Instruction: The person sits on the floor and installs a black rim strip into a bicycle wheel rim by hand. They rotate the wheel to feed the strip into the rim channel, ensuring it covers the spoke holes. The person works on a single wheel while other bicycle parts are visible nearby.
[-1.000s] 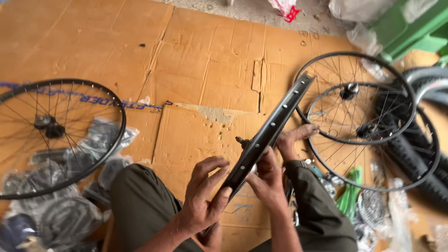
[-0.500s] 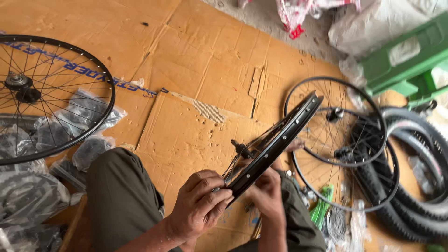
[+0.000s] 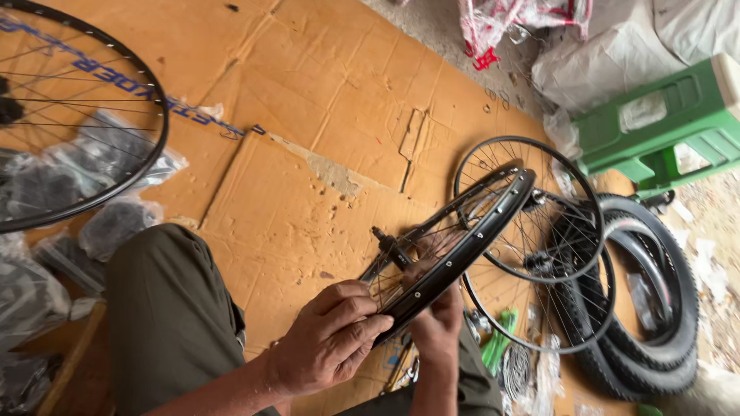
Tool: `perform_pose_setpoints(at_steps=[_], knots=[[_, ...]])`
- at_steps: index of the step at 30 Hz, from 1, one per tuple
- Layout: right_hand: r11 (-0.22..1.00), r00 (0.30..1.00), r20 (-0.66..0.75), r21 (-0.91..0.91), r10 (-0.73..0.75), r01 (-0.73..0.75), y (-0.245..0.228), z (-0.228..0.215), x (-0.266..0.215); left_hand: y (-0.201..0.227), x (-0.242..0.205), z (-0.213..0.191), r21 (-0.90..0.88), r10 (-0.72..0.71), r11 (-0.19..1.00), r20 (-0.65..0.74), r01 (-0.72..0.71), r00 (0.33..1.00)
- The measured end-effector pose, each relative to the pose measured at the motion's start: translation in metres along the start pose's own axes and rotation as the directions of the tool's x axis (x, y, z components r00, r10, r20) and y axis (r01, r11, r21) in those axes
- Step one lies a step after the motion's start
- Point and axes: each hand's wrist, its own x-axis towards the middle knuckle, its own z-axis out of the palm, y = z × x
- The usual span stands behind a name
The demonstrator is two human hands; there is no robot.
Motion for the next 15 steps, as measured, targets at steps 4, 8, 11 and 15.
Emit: perform_pose_setpoints(at_steps=[4,8,11,15], knots=[[0.983,0.987,0.092,-0.112,-0.134,0.144,0.013,0.002,0.008,0.007,0.003,0.005,0.044,-0.039,0.998,-0.057,0.041,0.998],[0.999,0.995,0.103,0.033,0.004,-0.007,-0.020,-0.003,0.000,0.009,0.000,0.003,0.018,-0.048,0.999,0.011,0.048,0.999],[0.996,0.996,-0.053,-0.052,0.066,-0.068,-0.008,-0.003,-0.005,0.009,-0.003,0.007,-0.020,-0.039,0.999,0.038,0.039,0.999],[0.998,0.996,0.091,-0.062,0.006,0.000,-0.015,-0.008,-0.006,0.013,-0.002,0.009,0.007,-0.062,0.998,-0.007,0.062,0.998]])
